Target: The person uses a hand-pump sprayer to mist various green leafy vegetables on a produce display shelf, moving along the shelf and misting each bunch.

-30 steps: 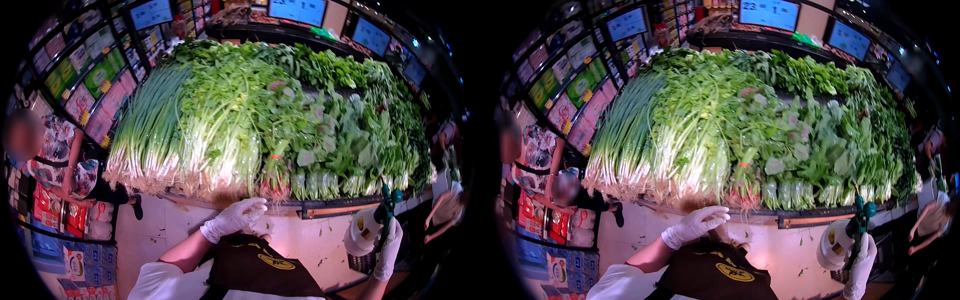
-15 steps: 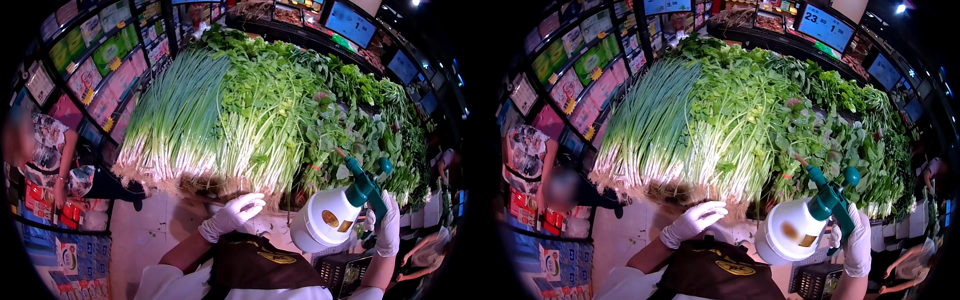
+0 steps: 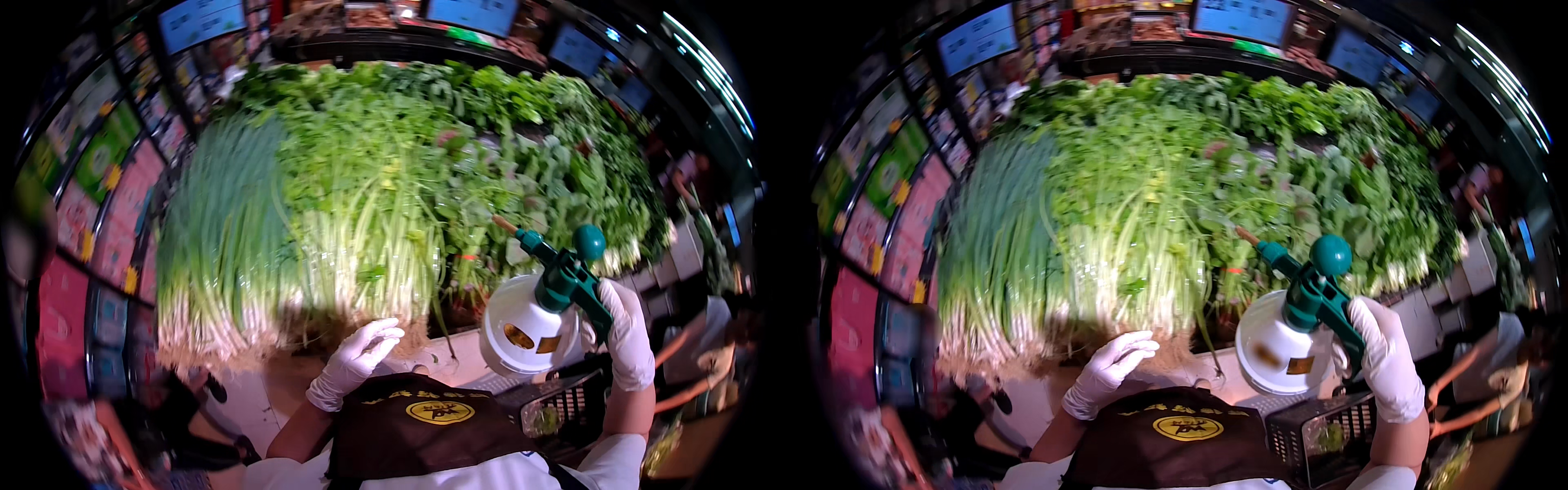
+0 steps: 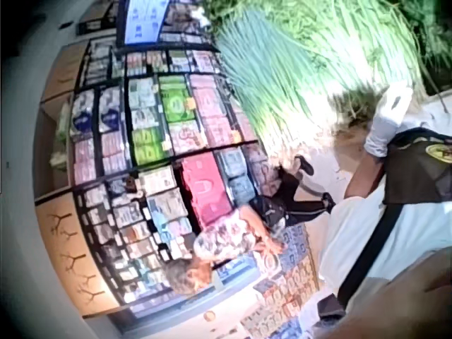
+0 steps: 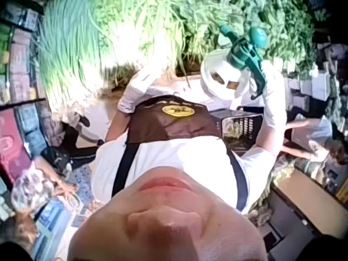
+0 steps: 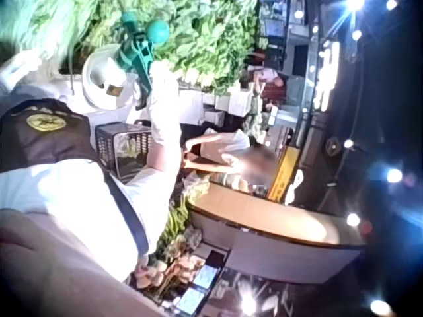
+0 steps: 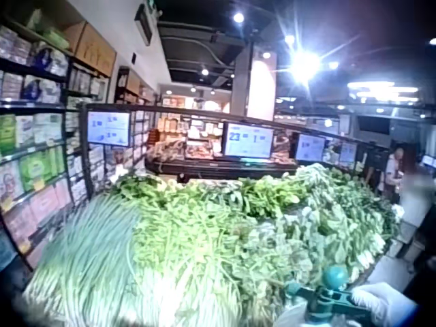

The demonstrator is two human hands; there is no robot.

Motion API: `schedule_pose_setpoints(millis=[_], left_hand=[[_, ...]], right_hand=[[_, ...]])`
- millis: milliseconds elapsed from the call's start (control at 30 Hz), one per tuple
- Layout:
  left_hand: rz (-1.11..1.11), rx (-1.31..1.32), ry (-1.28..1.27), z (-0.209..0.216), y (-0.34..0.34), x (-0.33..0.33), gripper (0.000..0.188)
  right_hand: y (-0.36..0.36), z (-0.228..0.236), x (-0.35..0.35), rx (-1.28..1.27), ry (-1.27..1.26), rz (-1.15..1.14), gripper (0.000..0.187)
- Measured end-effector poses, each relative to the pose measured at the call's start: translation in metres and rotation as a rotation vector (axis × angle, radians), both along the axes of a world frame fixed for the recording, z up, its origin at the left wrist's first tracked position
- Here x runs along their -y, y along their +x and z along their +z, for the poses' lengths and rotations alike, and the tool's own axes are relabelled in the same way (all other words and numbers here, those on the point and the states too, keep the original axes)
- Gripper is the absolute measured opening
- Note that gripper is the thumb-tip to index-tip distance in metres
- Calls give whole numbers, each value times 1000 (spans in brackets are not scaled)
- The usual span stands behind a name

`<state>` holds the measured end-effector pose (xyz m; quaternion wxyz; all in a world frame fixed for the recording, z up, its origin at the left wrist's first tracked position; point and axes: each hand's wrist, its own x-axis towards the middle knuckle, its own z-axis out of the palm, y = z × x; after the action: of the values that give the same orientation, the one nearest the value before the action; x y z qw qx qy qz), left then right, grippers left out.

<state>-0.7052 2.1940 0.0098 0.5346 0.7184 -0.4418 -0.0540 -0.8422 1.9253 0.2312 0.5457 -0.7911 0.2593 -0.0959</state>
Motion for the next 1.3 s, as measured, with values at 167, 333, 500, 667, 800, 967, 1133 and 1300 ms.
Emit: schedule_pose_setpoints(millis=[167,333,500,667,800,967,1133,1300], left_hand=[[-225,-703,-73,2,6,28,34],[-262,-892,56,16,13,43,38],[-294,-918,82,23,16,52,39],[-289,-911,164,35,12,75,39],[-271,-922,158,42,5,99,46],[-204,-845,146,33,-3,134,46],[-71,-760,155,32,-31,204,42],[-110,-765,165,44,-67,295,39]], right_hand=[[-22,-15,36,29,58,-228,49],[-63,-26,50,20,38,-432,46],[-77,-29,41,-10,-63,-463,44],[-94,-32,52,-8,-21,-378,45],[-98,-45,82,-82,324,-285,46],[-110,-70,149,-52,291,-148,52],[-134,-77,244,49,205,-349,46],[-163,-97,348,159,59,-563,38]])
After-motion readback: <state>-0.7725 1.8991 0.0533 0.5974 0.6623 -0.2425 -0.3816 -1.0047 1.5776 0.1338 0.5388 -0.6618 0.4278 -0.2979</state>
